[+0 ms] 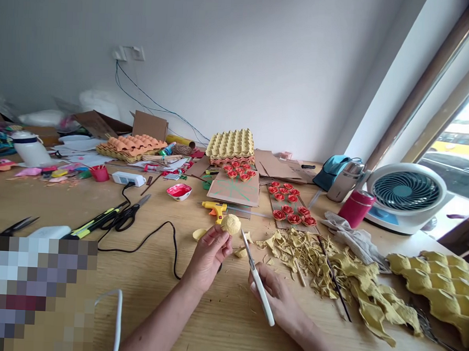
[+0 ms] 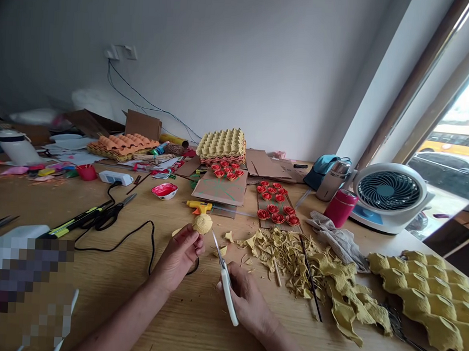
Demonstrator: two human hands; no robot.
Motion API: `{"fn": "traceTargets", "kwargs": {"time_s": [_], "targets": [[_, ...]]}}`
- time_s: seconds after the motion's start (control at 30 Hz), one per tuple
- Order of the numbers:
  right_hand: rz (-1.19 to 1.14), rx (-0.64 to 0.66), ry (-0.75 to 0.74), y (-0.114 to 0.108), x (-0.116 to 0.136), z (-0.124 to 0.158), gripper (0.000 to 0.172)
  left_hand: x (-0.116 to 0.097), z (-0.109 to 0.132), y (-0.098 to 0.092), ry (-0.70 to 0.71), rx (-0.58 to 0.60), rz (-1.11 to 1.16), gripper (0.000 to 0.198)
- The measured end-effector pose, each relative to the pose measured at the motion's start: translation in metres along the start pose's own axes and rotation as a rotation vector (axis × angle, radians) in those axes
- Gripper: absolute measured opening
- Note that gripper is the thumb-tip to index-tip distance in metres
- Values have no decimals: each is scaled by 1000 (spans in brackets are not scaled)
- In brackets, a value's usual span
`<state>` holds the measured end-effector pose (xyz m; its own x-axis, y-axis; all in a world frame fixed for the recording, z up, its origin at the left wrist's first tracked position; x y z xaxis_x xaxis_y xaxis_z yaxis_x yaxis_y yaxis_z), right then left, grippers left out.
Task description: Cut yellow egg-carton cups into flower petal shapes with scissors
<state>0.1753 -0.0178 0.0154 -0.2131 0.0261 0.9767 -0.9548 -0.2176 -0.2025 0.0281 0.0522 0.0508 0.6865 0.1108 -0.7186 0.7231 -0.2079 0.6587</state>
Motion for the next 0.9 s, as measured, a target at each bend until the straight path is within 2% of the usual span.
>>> {"fn": "traceTargets", "kwargs": {"time_s": [0.23,0.47,0.9], "targets": [[68,-8,-22,1,-1,2,26,6,3,4,-56,23,67,32],[84,-28,-29,0,-1,0,30,16,8,5,-104,49,67,30],[77,-46,-61,-2,4,1,32,17,11,6,-135,50,100,30]]}}
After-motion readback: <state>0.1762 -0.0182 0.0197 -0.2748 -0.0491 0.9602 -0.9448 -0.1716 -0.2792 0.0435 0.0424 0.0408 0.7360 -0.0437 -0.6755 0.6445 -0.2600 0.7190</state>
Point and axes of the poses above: each hand's wrist, its own z-axis away from the middle knuckle, its own y-axis out of the palm, x = y × z, the point moved 6 cm from there along -z, towards the middle knuckle, and after that the axes turned 12 degrees about y, right-handed, at the moved point
